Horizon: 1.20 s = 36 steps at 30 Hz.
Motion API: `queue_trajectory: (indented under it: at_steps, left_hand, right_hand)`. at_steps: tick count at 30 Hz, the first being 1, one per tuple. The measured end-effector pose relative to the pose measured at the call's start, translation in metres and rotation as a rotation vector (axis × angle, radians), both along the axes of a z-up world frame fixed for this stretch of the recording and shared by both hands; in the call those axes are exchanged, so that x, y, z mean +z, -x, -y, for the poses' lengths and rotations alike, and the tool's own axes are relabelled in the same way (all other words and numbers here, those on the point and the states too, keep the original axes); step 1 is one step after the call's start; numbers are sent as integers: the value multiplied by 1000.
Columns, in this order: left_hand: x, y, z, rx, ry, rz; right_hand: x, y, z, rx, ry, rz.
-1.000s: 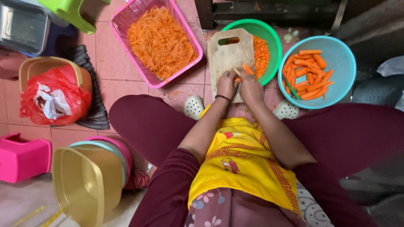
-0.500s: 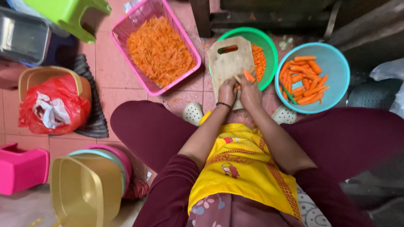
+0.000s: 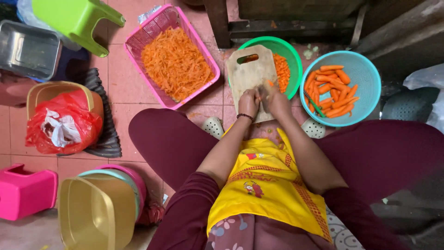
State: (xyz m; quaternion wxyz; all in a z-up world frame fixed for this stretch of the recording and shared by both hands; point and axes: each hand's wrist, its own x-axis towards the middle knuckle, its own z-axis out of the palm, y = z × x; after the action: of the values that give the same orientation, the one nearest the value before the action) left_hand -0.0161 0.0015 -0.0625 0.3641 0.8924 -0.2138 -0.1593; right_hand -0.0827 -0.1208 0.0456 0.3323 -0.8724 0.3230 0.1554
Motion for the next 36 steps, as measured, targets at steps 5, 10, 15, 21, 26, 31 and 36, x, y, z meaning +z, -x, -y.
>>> queue_trajectory:
  at_steps: [5,10,15,21,26,31,36]
  left_hand:
    - [52,-7,21,-135,69,250]
    - [80,-20,41,-487,-80,338]
    - [40,-32,60,-459,-177,251]
    - [103,-57,32,186,395,2]
    - [36,-82,7,337,230,-184]
    - [-33,-57,10,339,322,-464]
    - [10,-18,19,153,10,-120]
  right_hand:
    - [-6,3,52,-38,168,77]
    - [30,17,77,-94,176,169]
    - [38,17,76,-83,149,94]
    - [143,-8,1,141,-12,5]
    - [48,-11,-9,307,33,80]
    - [55,-23,25,103,101,107]
    - [35,-22,15,64,110,43]
